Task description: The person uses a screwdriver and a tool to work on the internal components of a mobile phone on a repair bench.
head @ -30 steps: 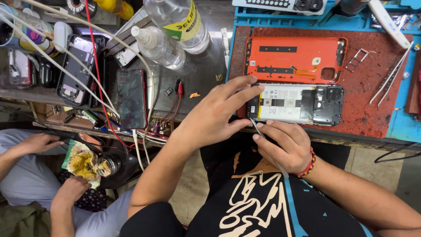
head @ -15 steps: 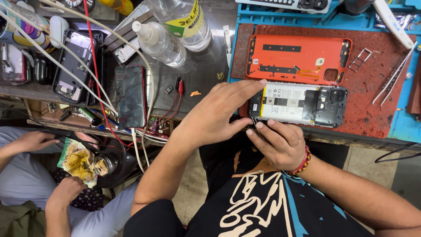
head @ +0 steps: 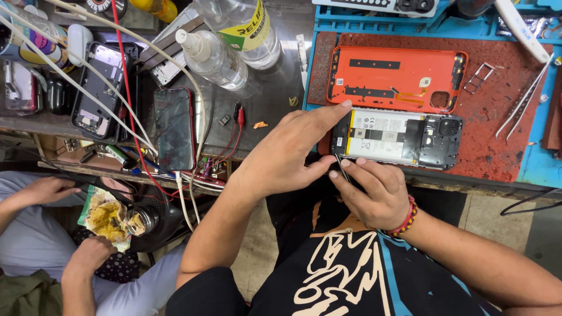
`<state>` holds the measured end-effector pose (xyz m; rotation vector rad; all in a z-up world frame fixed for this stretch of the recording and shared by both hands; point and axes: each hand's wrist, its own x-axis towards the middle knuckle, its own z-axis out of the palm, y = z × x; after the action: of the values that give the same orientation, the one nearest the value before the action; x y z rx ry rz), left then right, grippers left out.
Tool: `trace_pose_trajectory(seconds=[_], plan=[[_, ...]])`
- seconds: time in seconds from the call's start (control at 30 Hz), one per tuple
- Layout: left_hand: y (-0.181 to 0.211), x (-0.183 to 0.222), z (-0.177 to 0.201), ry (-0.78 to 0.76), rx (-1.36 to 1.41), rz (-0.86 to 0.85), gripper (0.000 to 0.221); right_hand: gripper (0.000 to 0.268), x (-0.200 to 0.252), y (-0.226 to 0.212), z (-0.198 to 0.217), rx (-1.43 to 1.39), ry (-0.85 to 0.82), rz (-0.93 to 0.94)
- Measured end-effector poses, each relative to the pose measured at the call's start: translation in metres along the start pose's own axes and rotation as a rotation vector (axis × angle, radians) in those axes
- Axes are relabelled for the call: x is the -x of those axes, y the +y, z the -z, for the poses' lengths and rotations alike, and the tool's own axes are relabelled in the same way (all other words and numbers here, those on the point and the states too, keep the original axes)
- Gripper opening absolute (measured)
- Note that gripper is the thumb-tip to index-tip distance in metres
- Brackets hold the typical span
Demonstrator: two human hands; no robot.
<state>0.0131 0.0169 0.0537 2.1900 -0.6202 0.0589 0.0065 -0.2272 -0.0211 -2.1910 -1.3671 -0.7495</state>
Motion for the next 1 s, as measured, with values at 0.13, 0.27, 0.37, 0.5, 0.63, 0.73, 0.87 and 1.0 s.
trace_pose_trajectory(seconds=[0.13,0.27,0.37,0.5,0.63,0.73,0.87,1.0], plan=[[-0.001,0.002,-0.003,0.029,-0.013,-0.006,0.082,0.035,-0.010,0.002,0.011,-0.167,0.001,-0.054],[-0.002,0.004,-0.007,0.056,-0.009,0.000,0.084,0.028,-0.017,0.002,0.021,-0.261,0.024,-0.111],[-0.001,0.004,-0.009,0.073,-0.019,0.007,0.084,0.025,-0.020,0.002,0.027,-0.324,0.017,-0.176],[0.000,0.001,-0.011,0.089,-0.044,0.003,0.083,0.024,-0.020,0.005,0.028,-0.354,0.030,-0.199],[0.000,0.000,-0.010,0.066,-0.051,0.026,0.084,0.023,-0.019,0.005,0.028,-0.341,0.045,-0.216],[0.000,0.000,-0.008,0.040,-0.040,0.034,0.084,0.023,-0.019,0.004,0.029,-0.358,0.044,-0.263],[-0.002,-0.001,-0.007,0.043,-0.042,0.019,0.087,0.026,-0.021,0.005,0.030,-0.356,0.042,-0.260],[-0.003,-0.001,-0.007,0.037,-0.011,0.023,0.089,0.028,-0.022,0.006,0.031,-0.393,0.053,-0.276]])
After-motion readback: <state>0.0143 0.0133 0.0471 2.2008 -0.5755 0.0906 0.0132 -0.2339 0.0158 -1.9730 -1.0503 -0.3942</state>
